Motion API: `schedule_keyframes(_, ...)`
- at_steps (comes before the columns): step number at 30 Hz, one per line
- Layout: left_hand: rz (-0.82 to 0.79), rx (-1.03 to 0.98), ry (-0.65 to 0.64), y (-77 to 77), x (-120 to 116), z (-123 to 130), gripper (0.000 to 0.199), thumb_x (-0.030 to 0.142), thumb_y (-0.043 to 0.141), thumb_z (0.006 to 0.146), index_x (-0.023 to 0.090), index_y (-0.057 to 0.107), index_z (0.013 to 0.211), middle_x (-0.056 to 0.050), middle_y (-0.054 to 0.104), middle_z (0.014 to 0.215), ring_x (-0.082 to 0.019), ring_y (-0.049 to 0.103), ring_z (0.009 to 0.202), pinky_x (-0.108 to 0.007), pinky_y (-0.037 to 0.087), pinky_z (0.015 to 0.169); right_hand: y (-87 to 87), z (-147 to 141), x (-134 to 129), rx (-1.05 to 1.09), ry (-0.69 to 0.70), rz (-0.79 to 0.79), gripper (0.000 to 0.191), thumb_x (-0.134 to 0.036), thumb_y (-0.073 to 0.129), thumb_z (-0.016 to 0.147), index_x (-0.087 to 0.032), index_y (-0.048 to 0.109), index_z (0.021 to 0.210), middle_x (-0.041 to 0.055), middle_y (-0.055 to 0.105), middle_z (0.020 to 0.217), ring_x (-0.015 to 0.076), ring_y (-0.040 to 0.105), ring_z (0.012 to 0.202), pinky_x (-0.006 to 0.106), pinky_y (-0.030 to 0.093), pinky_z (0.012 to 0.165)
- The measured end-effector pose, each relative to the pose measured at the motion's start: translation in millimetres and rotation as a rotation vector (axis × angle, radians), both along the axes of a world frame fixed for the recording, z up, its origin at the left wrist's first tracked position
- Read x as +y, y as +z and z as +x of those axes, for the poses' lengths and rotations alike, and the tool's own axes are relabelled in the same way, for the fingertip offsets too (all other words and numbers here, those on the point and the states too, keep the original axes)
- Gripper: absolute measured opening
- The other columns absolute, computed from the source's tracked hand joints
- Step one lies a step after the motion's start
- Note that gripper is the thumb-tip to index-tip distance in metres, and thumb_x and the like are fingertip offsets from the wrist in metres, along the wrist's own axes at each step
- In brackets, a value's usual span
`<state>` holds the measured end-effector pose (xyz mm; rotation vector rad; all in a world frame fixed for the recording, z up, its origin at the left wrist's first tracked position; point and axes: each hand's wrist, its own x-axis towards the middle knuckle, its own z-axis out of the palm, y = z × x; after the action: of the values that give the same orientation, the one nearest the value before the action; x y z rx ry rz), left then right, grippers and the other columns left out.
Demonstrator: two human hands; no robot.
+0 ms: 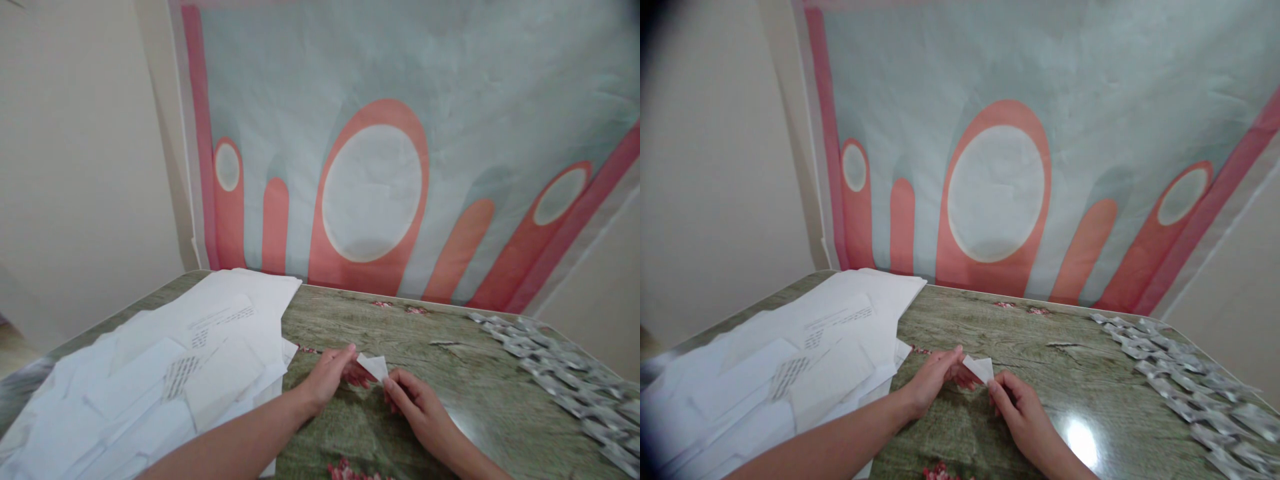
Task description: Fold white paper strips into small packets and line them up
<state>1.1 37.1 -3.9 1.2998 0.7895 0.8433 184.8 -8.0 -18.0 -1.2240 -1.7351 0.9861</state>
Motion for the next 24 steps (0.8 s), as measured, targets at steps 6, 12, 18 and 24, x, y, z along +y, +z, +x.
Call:
schedule_keyframes(6,0.076,0.082,-0.019,2.7,-2.2,-0.9,0.066,0.068,0.04,0.077,0.009,0.068,0.073,-0.009,0.067,0.069,-0.016,0.058,0.06,-0.026,0.042,0.063,-1.0,0.8,-0.4,0.03,0.0,-0.009,0.035,-0.046,0.042,0.087,-0.019,0.051,0.068,-0.0028,0.049,0.061,0.0132,0.047,0.058,0.023,0.037,0.056)
schedule_keyframes(12,0.12,0.105,0.083,1.4,-1.4,-0.5,0.058,0.065,0.049,0.074,0.01,0.066,0.071,-0.005,0.063,0.064,-0.015,0.054,0.06,-0.026,0.042,0.062,-0.1,1.3,-0.2,0.064,-0.008,-0.04,0.035,-0.046,0.045,0.086,-0.018,0.057,0.069,-0.0018,0.051,0.061,0.013,0.047,0.058,0.023,0.037,0.055)
schedule_keyframes(18,0.097,0.027,0.087,-1.8,-0.9,0.8,0.052,0.059,0.053,0.076,0.009,0.067,0.076,-0.005,0.063,0.067,-0.014,0.055,0.061,-0.025,0.042,0.059,2.5,-0.8,0.9,0.072,-0.043,-0.067,0.036,-0.047,0.046,0.085,-0.017,0.06,0.071,-0.0015,0.053,0.06,0.0125,0.047,0.055,0.022,0.036,0.053)
schedule_keyframes(24,-0.1,-0.107,0.031,-6.2,2.3,-0.4,0.056,0.061,0.049,0.077,0.007,0.064,0.075,-0.008,0.064,0.067,-0.016,0.059,0.06,-0.025,0.043,0.053,2.1,0.6,3.4,0.043,-0.048,-0.069,0.038,-0.049,0.047,0.084,-0.017,0.061,0.071,-0.0013,0.053,0.06,0.0127,0.047,0.054,0.023,0.035,0.052)
